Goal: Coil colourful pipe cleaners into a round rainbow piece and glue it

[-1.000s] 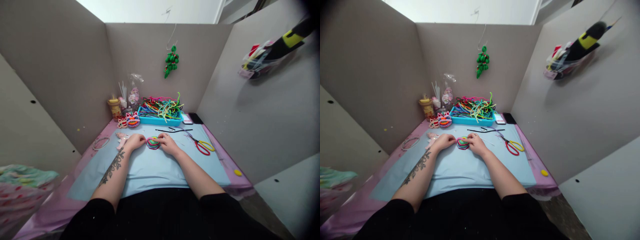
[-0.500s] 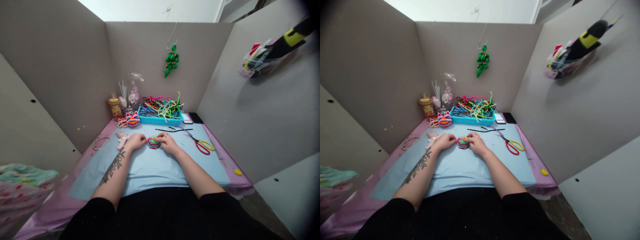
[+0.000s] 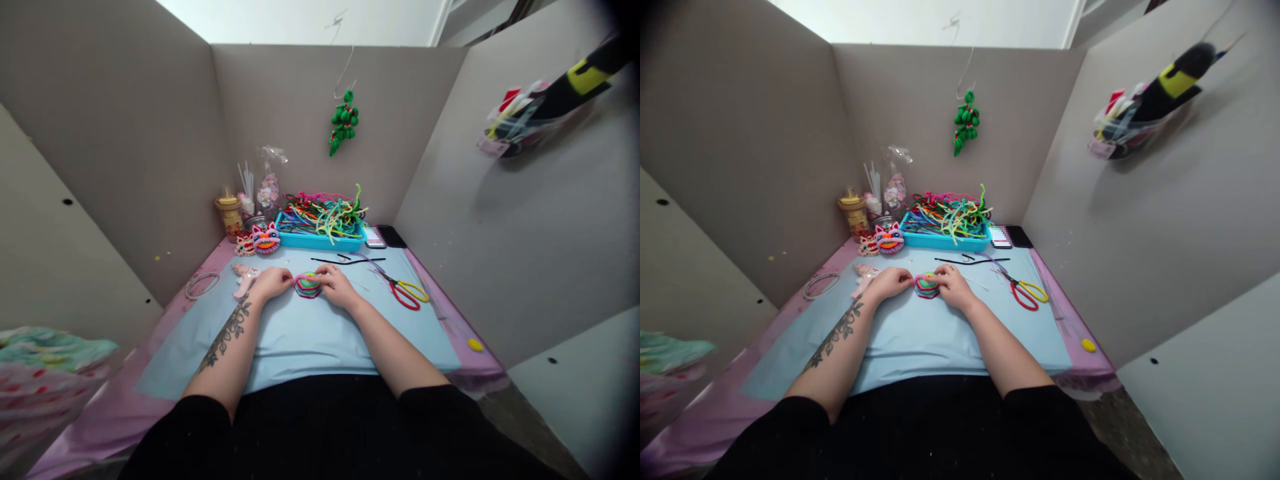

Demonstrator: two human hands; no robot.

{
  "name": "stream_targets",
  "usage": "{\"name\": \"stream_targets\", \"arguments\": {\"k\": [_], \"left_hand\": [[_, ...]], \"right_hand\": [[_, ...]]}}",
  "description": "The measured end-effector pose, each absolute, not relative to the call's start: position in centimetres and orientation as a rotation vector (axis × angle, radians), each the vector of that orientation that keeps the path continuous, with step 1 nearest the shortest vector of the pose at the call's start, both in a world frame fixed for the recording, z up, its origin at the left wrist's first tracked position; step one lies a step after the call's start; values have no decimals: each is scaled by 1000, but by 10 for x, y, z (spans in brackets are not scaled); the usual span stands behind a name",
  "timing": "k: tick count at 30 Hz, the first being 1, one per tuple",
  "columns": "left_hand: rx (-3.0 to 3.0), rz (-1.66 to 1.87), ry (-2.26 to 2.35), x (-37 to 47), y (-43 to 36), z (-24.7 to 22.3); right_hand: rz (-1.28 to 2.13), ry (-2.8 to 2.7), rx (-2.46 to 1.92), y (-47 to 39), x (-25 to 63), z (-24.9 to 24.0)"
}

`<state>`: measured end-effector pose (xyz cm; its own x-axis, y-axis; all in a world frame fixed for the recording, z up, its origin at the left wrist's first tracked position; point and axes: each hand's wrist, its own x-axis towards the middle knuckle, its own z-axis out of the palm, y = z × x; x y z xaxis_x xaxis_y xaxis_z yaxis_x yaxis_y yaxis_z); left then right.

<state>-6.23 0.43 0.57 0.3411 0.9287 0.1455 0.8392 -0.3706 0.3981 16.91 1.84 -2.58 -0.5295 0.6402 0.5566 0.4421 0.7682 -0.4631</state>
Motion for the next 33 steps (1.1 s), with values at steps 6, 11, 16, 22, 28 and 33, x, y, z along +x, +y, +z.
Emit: {"name": "stream_targets", "arguments": {"k": [6, 11, 16, 22, 28, 33], "left_hand": [[2370, 501, 1602, -63, 5, 3], [2378, 501, 1582, -63, 4, 4], [2382, 485, 1583, -64, 6, 3], [2388, 479, 1582, -64, 7, 1], [2374, 443, 1601, -63, 4, 4], [2381, 450, 1600, -63, 5, 4]], "right_hand": [[319, -2232, -827, 19, 169, -27], [321, -2232, -842, 19, 169, -26], [323, -2228, -840, 19, 169, -27], [318, -2222, -834, 19, 168, -28], [319, -2242, -837, 20, 169, -27], [326, -2240, -830, 21, 169, -28]]}}
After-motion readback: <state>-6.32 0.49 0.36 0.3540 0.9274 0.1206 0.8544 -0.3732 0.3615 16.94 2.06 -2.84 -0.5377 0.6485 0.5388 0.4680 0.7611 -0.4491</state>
